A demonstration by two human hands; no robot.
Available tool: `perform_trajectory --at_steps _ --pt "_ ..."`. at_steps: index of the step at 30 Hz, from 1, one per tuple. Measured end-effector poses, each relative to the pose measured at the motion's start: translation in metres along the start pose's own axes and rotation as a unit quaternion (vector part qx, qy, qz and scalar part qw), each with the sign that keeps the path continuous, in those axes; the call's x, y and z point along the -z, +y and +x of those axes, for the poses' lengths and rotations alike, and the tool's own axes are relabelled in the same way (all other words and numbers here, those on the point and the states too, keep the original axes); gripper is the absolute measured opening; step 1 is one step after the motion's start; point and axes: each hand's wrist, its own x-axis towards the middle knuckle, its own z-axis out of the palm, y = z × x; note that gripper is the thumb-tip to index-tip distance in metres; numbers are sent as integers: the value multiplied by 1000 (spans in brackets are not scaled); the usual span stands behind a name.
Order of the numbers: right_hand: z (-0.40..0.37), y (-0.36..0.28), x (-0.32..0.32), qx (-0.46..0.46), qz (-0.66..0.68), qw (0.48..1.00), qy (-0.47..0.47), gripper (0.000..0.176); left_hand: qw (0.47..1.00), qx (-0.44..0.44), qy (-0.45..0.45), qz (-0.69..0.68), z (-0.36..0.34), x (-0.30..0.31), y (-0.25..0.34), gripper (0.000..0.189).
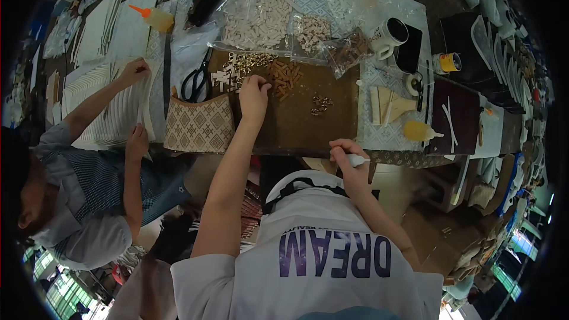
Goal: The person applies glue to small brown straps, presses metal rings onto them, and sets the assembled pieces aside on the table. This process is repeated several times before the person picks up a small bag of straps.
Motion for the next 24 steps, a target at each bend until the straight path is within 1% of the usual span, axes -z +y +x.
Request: perform_trajectory --at_steps 2,3,6,8,9,10,12,17,20,21,23,24 --pt "3 0 -3 8 1 1000 -5 18 1000 -3 3 -11 -2 1 -6 16" --pt "6 -2 -6 1 6 1000 -8 19 998 23 -24 -59 -8 13 3 12" --pt "17 -4 -17 -23 29 999 -21 20 968 5 -73 -239 -41 55 47 10" --pt "27 -9 -27 -32 50 998 -36 21 937 -115 -127 -305 -68 75 63 13" --pt "29 -14 -30 -53 48 996 -57 21 926 -150 -142 -316 -78 86 76 13" --pt "31 -12 -33 -54 37 995 -70 21 914 -185 -156 -327 -87 93 84 14" --pt "34 -9 -36 -54 13 994 -98 22 905 -199 -166 -337 -95 90 80 15" --pt "39 -11 -38 -81 61 992 -80 19 909 -201 -160 -327 -82 89 73 13" --pt "39 -8 -33 -96 70 990 -78 18 905 -262 -132 -308 -71 86 74 15" --pt "40 -5 -31 -101 69 989 -81 18 906 -257 -156 -298 -67 88 76 16" --pt "40 -2 -27 -99 59 992 -48 18 907 -248 -202 -275 -59 90 80 17" --pt "40 -2 -25 -97 55 993 -32 18 937 -230 -155 -211 -52 81 71 16"
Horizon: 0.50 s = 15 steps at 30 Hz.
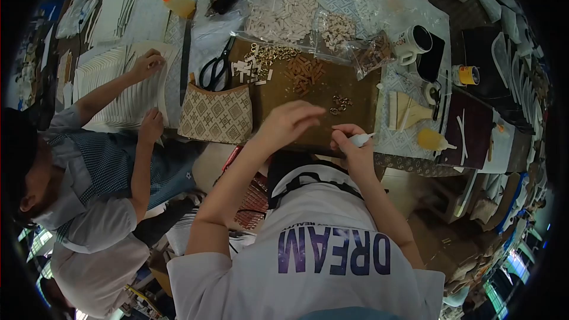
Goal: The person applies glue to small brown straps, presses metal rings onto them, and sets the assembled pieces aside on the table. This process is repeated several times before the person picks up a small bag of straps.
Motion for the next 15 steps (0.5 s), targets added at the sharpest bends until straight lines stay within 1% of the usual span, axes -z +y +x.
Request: perform_trajectory --at_steps 1,2,4,7,9,10,13,14,15 --pt "0 -1 1 13 4 1000 11 18 996 23 38 74 4 -2 -23 16" --pt "-2 -2 3 26 7 999 22 18 982 74 83 150 7 1 -47 14" --pt "-4 -5 6 48 9 998 35 18 933 173 100 298 13 9 -88 9" --pt "-9 -6 12 64 7 997 36 18 875 263 41 404 31 15 -110 7" --pt "-12 -6 13 65 10 997 32 18 874 285 22 392 39 16 -108 6" --pt "-12 -5 13 66 19 997 31 18 860 302 1 411 43 16 -118 9" --pt "-12 -2 12 71 36 996 29 17 864 312 11 396 45 18 -115 10" --pt "-13 -2 12 73 36 996 26 17 863 291 19 413 44 18 -118 26" --pt "-14 -3 12 75 36 996 25 16 858 300 24 417 44 17 -117 27"
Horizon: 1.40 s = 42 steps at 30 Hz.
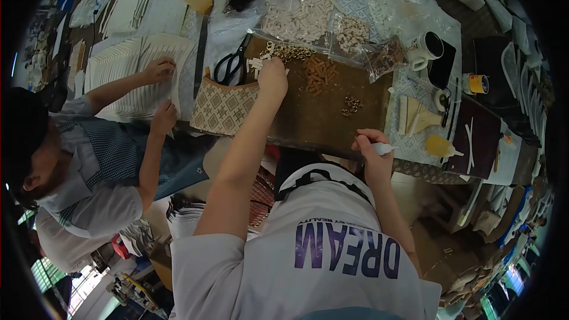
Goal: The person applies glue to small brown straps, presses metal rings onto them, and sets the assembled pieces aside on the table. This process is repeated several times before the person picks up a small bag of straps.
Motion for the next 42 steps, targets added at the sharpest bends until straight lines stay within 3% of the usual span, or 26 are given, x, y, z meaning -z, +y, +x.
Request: perform_trajectory --at_steps 14,17,23,26,29,32,33,35,36,38,41,42 --pt "-7 -8 -2 33 -27 999 9 17 999 -4 -43 8 -2 -11 1 17" --pt "-8 -7 -1 44 -35 998 10 18 999 -23 19 44 -16 -14 3 18" --pt "-7 -5 -4 43 -42 998 -2 17 978 -54 63 189 -27 -26 15 20" --pt "-9 -7 -9 39 -44 998 3 16 973 -73 95 195 -27 -37 10 19" --pt "-7 -6 -9 52 -47 998 -1 17 982 -63 117 135 -24 -38 -2 13" --pt "-7 -8 -10 57 -44 997 -5 18 984 -86 151 -24 -36 -11 -6 9" --pt "-7 -11 -11 56 -42 998 -5 18 977 -59 130 -157 -43 2 -2 9" --pt "-7 -15 -13 61 -39 997 -9 19 909 -4 75 -410 -60 26 7 9" --pt "-8 -18 -14 63 -38 997 -11 19 828 36 31 -559 -69 31 9 11" --pt "-10 -24 -18 60 -32 998 -16 19 590 116 -61 -797 -90 38 13 15" --pt "-12 -31 -23 51 -34 998 -29 20 442 182 -148 -866 -126 73 28 14" --pt "-13 -33 -24 47 -37 998 -34 20 443 176 -165 -864 -136 76 31 15"
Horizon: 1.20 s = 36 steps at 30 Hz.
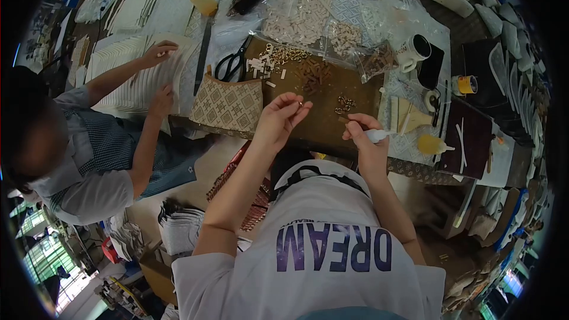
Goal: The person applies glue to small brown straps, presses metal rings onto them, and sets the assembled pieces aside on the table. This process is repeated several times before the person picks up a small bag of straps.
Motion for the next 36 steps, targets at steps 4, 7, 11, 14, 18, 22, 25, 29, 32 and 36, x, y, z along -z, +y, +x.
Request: perform_trajectory --at_steps 4,7,11,14,18,22,25,29,32,36 --pt "-4 -3 -3 -6 3 1000 -19 20 998 11 7 67 -37 -14 -14 16" --pt "-7 -4 -3 -10 0 999 -35 19 994 -12 28 103 -53 -19 -21 20" --pt "-9 -8 -2 -21 -12 999 -44 17 997 16 16 78 -65 -19 -19 22" --pt "-13 -10 -1 -29 -6 998 -52 16 996 -25 -12 81 -73 -30 -19 22" --pt "-18 -11 0 -39 14 997 -71 16 992 -39 4 121 -83 -43 -19 21" --pt "-22 -10 2 -14 12 996 -91 17 993 -13 -24 119 -89 -44 -19 20" --pt "-26 -10 3 -2 28 994 -103 18 993 -31 -41 107 -93 -47 -22 20" --pt "-34 -16 3 -24 26 991 -131 19 991 -38 -70 103 -101 -52 -23 20" --pt "-37 -16 5 -28 27 990 -139 20 987 -38 -93 123 -103 -50 -25 20" --pt "-40 -16 6 -48 41 987 -149 20 980 -45 -108 159 -106 -51 -27 20"
